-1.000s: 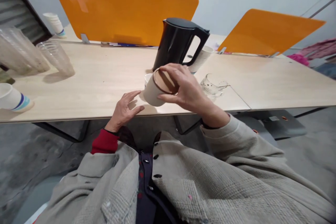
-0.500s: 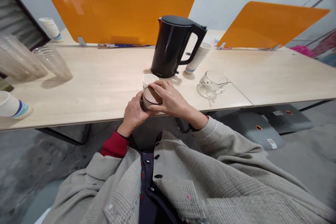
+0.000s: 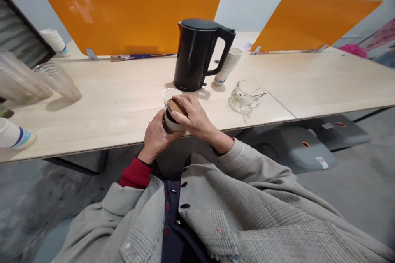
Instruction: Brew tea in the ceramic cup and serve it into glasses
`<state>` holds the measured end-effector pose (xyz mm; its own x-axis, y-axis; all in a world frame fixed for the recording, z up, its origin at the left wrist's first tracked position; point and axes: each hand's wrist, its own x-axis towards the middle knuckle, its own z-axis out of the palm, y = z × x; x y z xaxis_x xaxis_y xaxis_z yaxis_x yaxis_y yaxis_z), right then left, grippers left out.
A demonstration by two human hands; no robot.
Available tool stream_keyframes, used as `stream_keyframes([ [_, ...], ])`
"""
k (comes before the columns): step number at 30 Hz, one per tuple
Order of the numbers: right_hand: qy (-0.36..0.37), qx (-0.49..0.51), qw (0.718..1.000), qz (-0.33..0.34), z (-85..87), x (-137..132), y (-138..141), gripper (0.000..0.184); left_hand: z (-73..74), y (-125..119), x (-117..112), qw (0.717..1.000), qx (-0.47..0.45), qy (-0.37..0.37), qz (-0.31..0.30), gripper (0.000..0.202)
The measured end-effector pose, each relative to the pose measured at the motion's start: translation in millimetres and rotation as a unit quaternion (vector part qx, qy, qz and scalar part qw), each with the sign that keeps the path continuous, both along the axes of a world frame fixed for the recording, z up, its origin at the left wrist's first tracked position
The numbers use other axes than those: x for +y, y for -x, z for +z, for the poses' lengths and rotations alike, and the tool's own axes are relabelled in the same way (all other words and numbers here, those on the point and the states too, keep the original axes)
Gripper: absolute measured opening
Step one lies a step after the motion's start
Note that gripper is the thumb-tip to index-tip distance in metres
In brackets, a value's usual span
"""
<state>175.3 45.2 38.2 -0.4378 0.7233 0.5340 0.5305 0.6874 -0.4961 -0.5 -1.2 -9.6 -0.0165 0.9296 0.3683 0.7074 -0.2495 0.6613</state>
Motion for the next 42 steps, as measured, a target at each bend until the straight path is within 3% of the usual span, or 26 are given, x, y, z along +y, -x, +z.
stream_keyframes([
  [4, -0.015, 0.134, 0.991, -0.012, 2.7, 7.7, -15.4, 0.061, 3.2, -0.5, -2.0, 1.000, -0.005, 0.002, 0.004, 0.094],
  [7, -0.055, 0.176, 0.979, -0.084, -3.0, 21.8, -42.1, 0.063, 4.0, 0.0, -2.5, 1.000, -0.005, 0.005, 0.006, 0.094],
  [10, -0.067, 0.104, 0.977, -0.173, -21.1, 39.1, -71.1, 0.062, 4.4, 0.9, -2.6, 1.000, 0.003, 0.007, 0.010, 0.095],
  [13, -0.006, -0.025, 0.970, -0.242, -45.4, 49.7, -88.2, 0.058, 4.5, 1.9, -2.5, 1.000, 0.011, 0.002, 0.014, 0.095],
  [16, 0.051, -0.114, 0.958, -0.257, -64.4, 50.7, -92.0, 0.063, 4.0, 2.7, -2.3, 1.000, 0.012, -0.004, 0.019, 0.094],
  [19, 0.041, -0.113, 0.961, -0.249, -70.9, 43.6, -94.5, 0.068, 2.8, 4.0, -2.1, 1.000, 0.009, -0.002, 0.019, 0.093],
  [23, -0.030, 0.027, 0.956, -0.290, -61.0, 24.9, -119.1, 0.063, 0.0, 6.6, -1.6, 1.000, 0.012, -0.002, 0.027, 0.096],
  [26, -0.071, 0.133, 0.913, -0.380, -45.8, 15.3, -155.7, 0.059, -1.2, 7.8, -1.4, 0.999, 0.016, -0.001, 0.029, 0.097],
  [29, -0.092, 0.151, 0.870, -0.460, -32.7, 21.3, -194.3, 0.057, -0.7, 8.1, -1.4, 0.999, 0.024, 0.001, 0.033, 0.096],
  [32, -0.072, 0.121, 0.862, -0.487, -27.6, 39.7, -218.7, 0.046, -0.8, 8.4, -1.5, 0.999, 0.030, 0.001, 0.040, 0.096],
  [36, -0.049, 0.102, 0.879, -0.463, -27.7, 61.3, -222.3, 0.022, -4.2, 10.1, -1.2, 0.999, 0.024, -0.013, 0.033, 0.093],
  [42, -0.073, 0.171, 0.876, -0.446, -18.5, 56.5, -214.3, 0.024, -8.9, 12.1, -0.1, 0.999, 0.023, -0.026, 0.029, 0.094],
])
